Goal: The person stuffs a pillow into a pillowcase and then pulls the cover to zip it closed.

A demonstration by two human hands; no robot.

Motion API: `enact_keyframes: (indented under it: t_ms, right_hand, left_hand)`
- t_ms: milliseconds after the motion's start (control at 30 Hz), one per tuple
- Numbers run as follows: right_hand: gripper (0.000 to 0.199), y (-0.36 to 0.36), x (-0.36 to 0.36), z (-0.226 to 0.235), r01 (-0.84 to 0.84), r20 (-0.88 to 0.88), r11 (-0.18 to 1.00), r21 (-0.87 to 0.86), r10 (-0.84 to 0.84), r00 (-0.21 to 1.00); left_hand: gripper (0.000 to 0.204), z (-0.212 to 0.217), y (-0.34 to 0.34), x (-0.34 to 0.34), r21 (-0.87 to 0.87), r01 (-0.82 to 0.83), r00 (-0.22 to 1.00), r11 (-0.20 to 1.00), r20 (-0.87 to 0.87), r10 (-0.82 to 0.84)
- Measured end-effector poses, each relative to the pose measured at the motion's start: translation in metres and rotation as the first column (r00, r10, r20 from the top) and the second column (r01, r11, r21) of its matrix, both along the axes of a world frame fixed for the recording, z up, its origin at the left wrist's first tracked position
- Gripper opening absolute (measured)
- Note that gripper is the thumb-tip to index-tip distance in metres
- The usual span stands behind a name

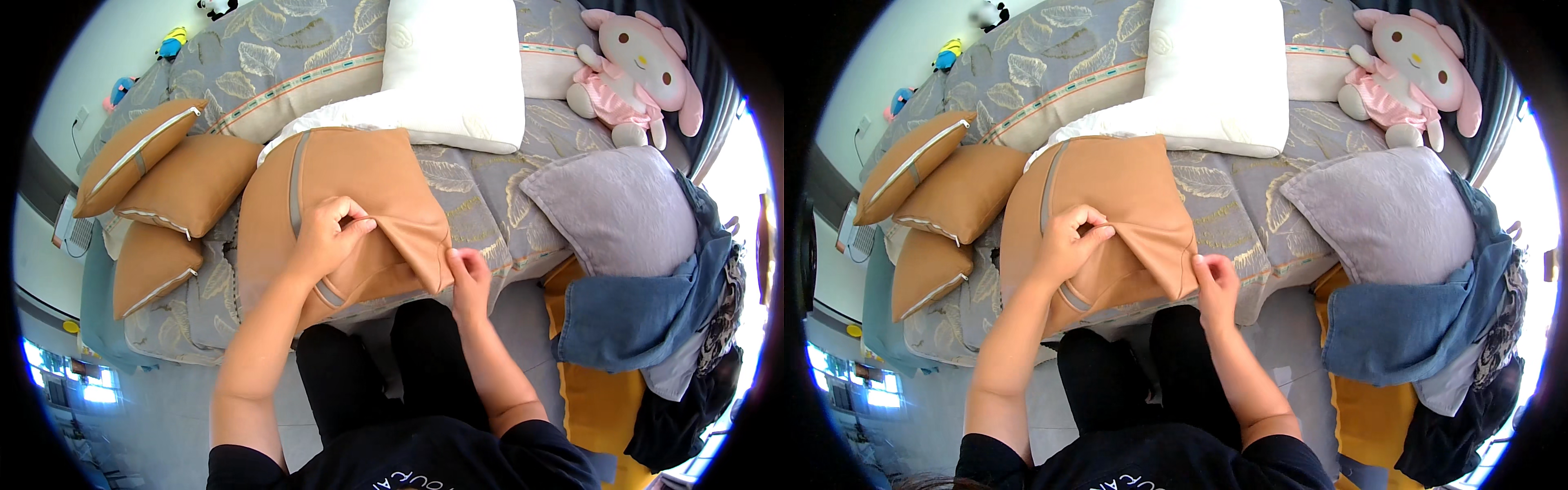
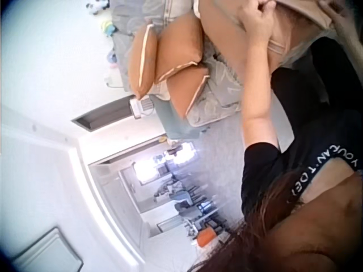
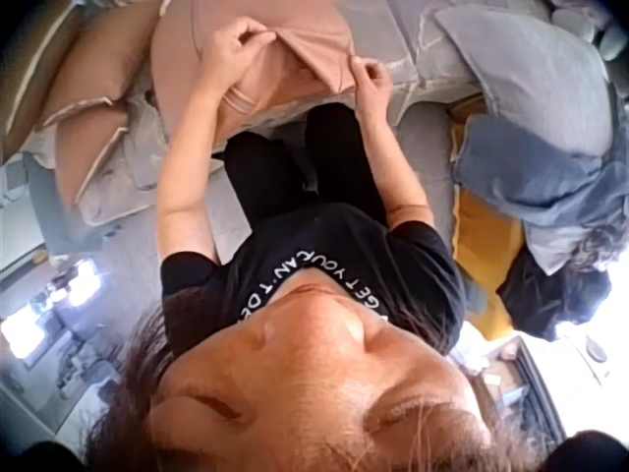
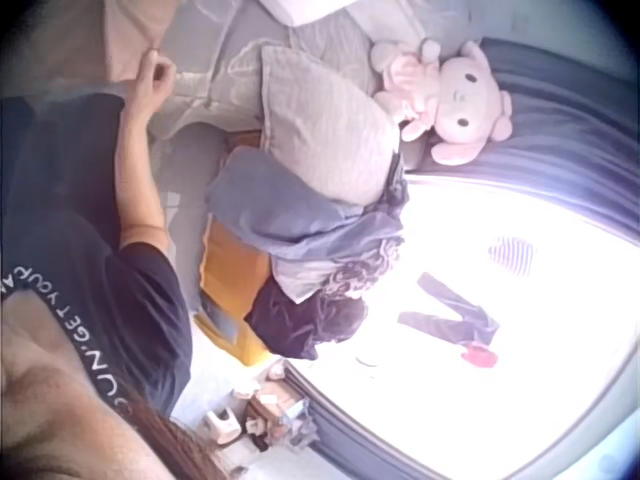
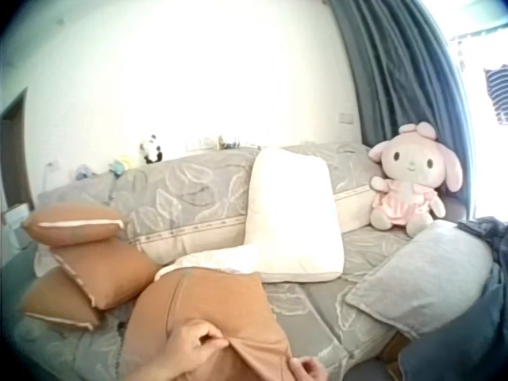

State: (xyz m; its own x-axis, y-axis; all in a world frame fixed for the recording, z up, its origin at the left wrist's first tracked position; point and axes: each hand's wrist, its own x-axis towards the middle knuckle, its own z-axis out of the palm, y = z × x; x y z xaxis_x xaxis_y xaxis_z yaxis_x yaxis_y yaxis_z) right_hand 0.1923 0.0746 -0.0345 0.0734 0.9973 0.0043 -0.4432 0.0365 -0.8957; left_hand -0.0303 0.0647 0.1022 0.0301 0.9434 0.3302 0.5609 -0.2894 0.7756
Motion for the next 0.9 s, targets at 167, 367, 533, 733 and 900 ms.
enact_keyframes:
  t_ms: [167, 367, 533, 733, 900]
  right_hand:
    - [0.012, -0.04, 0.0, 0.031, -0.057, 0.508, 0.73, 0.681, -0.416, 0.754]
    - [0.044, -0.014, -0.003, -0.003, -0.008, 0.497, 0.954, 0.299, -0.148, 0.855]
    - [0.051, 0.021, -0.015, 0.008, -0.063, 0.667, 0.826, 0.56, -0.404, 0.626]
    - [0.023, 0.044, -0.002, 0.007, -0.195, 0.642, 0.702, 0.685, -0.455, 0.617]
    - [0.012, 0.039, 0.009, 0.026, -0.4, 0.447, 0.859, 0.321, 0.234, 0.863]
  left_hand:
    - [0.012, -0.01, 0.001, 0.006, 0.006, -0.007, 0.997, 1.0, -0.08, 0.007]
    - [0.013, -0.012, -0.004, 0.014, 0.135, 0.056, 0.976, 0.989, -0.215, -0.026]
    - [0.015, -0.023, 0.0, 0.016, 0.314, 0.066, 0.956, 0.947, -0.291, 0.03]
    - [0.016, -0.019, -0.011, 0.022, 0.31, 0.019, 0.962, 0.951, -0.266, 0.067]
    - [0.006, -0.018, -0.045, 0.024, 0.595, 0.045, 0.776, 0.803, -0.527, 0.346]
